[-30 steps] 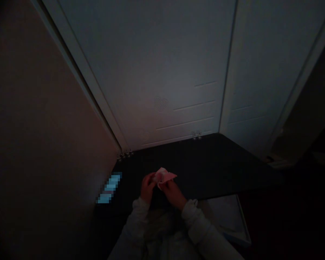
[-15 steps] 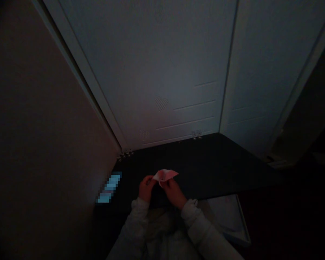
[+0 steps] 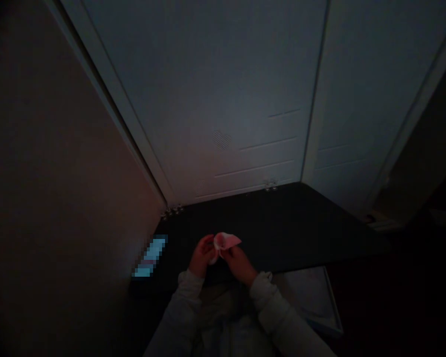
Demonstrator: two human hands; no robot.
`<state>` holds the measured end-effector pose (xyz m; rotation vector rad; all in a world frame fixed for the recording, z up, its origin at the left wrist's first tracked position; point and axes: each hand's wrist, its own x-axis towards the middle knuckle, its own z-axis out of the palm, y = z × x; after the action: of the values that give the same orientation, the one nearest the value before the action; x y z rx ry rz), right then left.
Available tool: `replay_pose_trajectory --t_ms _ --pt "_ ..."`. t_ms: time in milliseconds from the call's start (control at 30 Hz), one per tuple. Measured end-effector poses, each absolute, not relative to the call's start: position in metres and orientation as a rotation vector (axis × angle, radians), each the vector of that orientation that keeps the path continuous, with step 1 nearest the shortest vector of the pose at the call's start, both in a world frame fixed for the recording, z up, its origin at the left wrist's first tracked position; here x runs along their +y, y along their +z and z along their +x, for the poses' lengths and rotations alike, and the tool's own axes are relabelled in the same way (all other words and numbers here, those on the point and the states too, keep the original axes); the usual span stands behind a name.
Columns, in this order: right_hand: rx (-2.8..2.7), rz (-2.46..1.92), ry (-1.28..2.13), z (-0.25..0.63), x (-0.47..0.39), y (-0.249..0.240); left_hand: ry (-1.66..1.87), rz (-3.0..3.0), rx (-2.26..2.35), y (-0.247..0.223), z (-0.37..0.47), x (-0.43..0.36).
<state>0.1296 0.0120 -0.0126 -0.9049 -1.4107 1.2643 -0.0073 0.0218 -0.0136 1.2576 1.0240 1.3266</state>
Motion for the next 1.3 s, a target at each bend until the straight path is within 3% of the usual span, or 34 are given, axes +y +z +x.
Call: replay_pose_trajectory --t_ms 200,767,1300 --pt "-1.385 -0.827 1.286 0.1273 0.0136 -0.0174 1.205 1.29 1.01 -0.0057 -0.0059 0.0179" --pt "-1.226 -0.851 1.118 0.1302 0.0136 -0.0143 1.309 1.134 0.931 -0.0091 0.0 0.02" --pt "-1.021 -0.845 1.325 0.1289 0.015 -0.0161 1.207 1.282 0.838 -0.0096 0.0008 0.0163"
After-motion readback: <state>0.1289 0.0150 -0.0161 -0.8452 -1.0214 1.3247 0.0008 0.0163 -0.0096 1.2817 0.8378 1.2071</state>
